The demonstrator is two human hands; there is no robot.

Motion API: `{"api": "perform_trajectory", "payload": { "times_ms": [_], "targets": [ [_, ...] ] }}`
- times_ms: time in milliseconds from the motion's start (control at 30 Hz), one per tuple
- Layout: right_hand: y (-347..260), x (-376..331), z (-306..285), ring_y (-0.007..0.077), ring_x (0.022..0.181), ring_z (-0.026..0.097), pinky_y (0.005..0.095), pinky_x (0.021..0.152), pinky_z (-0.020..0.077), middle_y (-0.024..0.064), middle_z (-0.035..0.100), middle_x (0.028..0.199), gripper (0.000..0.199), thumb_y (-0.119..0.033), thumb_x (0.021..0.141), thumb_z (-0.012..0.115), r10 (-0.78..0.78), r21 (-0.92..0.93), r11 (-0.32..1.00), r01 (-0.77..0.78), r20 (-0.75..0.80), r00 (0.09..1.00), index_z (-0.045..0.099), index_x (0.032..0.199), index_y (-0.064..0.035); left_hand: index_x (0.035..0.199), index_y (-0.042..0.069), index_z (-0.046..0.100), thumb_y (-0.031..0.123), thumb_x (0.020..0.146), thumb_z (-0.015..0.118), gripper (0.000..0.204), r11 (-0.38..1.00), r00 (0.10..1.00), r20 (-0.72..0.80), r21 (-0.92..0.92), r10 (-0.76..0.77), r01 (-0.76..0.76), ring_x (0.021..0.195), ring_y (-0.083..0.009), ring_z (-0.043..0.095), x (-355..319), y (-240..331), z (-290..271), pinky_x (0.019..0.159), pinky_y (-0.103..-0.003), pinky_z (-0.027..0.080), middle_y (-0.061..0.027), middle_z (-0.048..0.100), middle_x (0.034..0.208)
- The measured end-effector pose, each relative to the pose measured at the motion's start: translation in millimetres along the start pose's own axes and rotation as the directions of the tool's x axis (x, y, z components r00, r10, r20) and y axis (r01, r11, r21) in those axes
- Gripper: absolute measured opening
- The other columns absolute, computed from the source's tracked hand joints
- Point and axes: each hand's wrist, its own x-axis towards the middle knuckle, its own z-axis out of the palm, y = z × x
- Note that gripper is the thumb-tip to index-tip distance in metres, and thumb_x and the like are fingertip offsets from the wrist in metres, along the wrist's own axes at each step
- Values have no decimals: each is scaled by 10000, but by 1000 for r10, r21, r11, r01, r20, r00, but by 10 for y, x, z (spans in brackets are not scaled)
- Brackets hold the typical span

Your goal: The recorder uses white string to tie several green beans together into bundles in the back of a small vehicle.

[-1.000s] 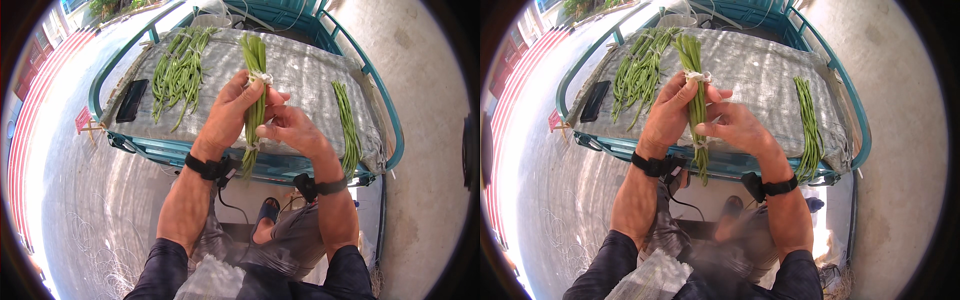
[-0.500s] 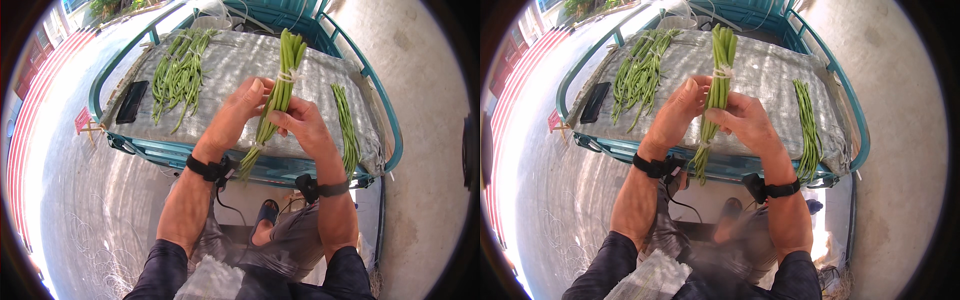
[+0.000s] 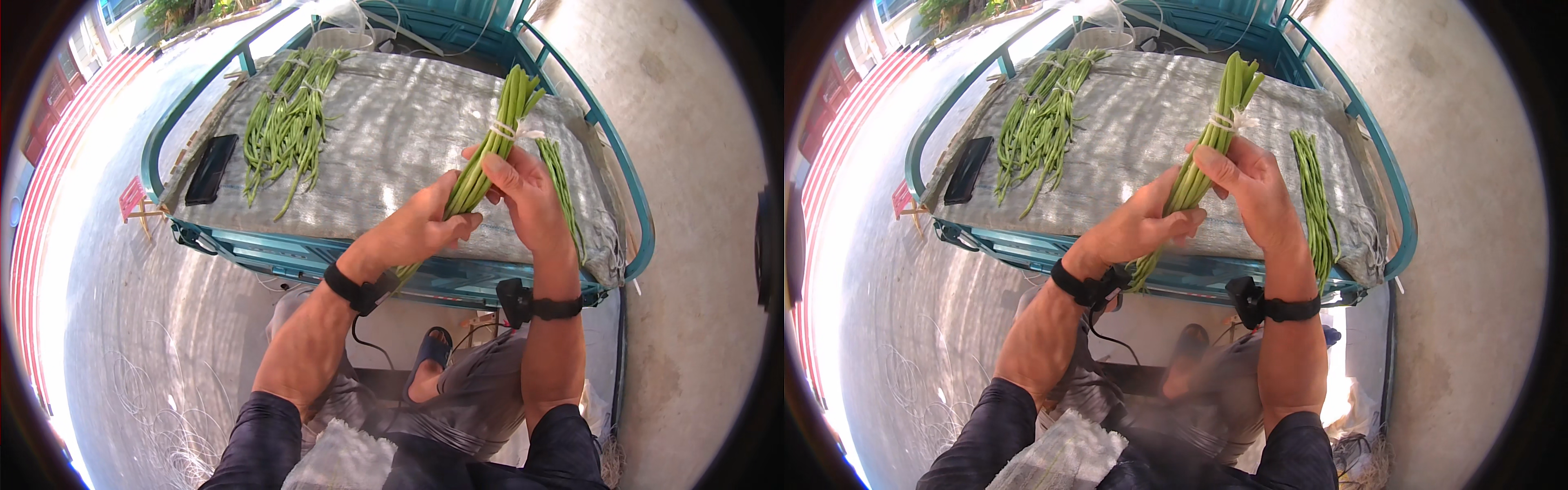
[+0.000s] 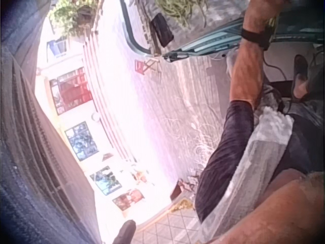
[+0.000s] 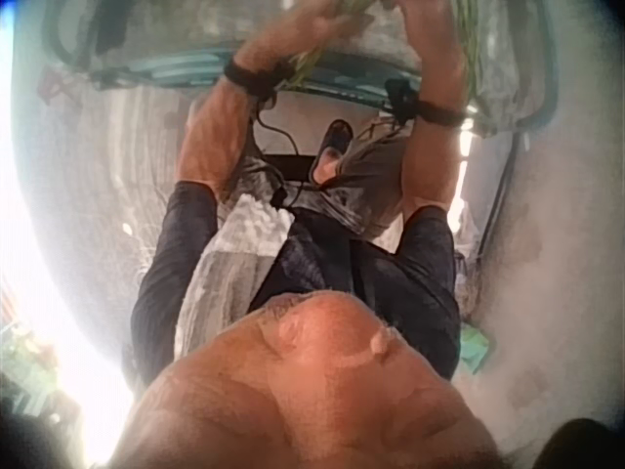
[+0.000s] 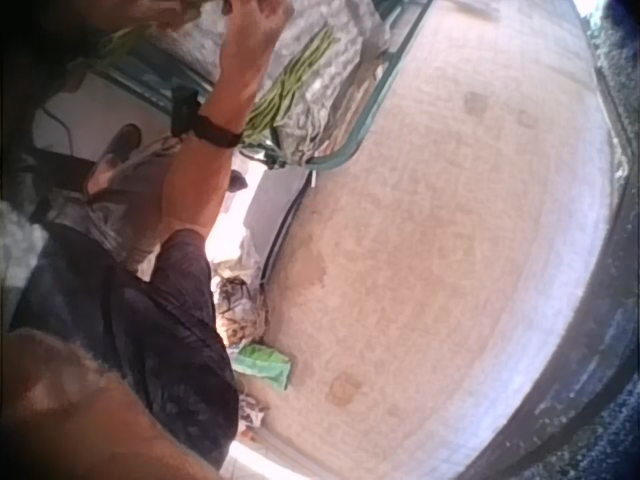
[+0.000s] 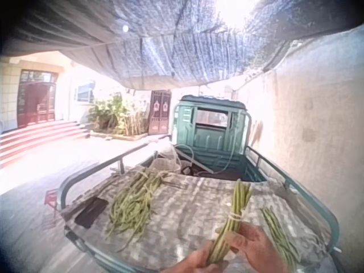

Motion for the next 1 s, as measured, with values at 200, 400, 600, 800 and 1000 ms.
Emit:
{"api": "perform_trajectory", "payload": {
  "times_ms": [200,400,600,800,1000],
  "targets": [
    [64,44,66,163,851,667,326,765,544,81,717,944,325,-296,964,779,13,418,908,44,-133,991,709,1110,-13,1140,16,617,86,917,613,234,987,991,67,-103,-115,122,713,-81,552,27,74,55,615,-258,458,10,577,840],
    [141,73,121,158,647,634,325,620,536,44,645,774,234,-191,899,848,29,477,873,101,-258,966,647,903,-73,1008,22,627,101,907,652,130,996,993,78,-4,-84,85,697,-102,585,71,-177,187,623,-285,506,8,587,822],
    [91,84,293,126,474,488,306,467,412,22,542,612,203,-154,943,793,9,405,895,185,-431,902,623,865,-75,1130,-9,567,133,825,719,370,967,992,-97,249,78,-52,815,-429,659,69,-287,331,735,-470,514,-234,664,866],
    [27,46,331,90,433,400,280,431,334,-25,451,578,183,-118,967,764,-75,458,857,237,-345,936,601,892,-86,1176,20,598,66,823,789,404,987,980,-164,133,114,-93,928,-139,616,117,-320,375,798,-337,523,-93,675,1029],
    [-25,-8,560,70,496,512,251,500,401,-9,560,616,271,-121,915,825,-170,216,953,214,-207,963,597,782,-60,1152,6,605,68,865,770,337,969,963,-196,201,186,-146,853,-125,651,86,-355,401,727,-328,534,-69,666,946]
  ]
}}
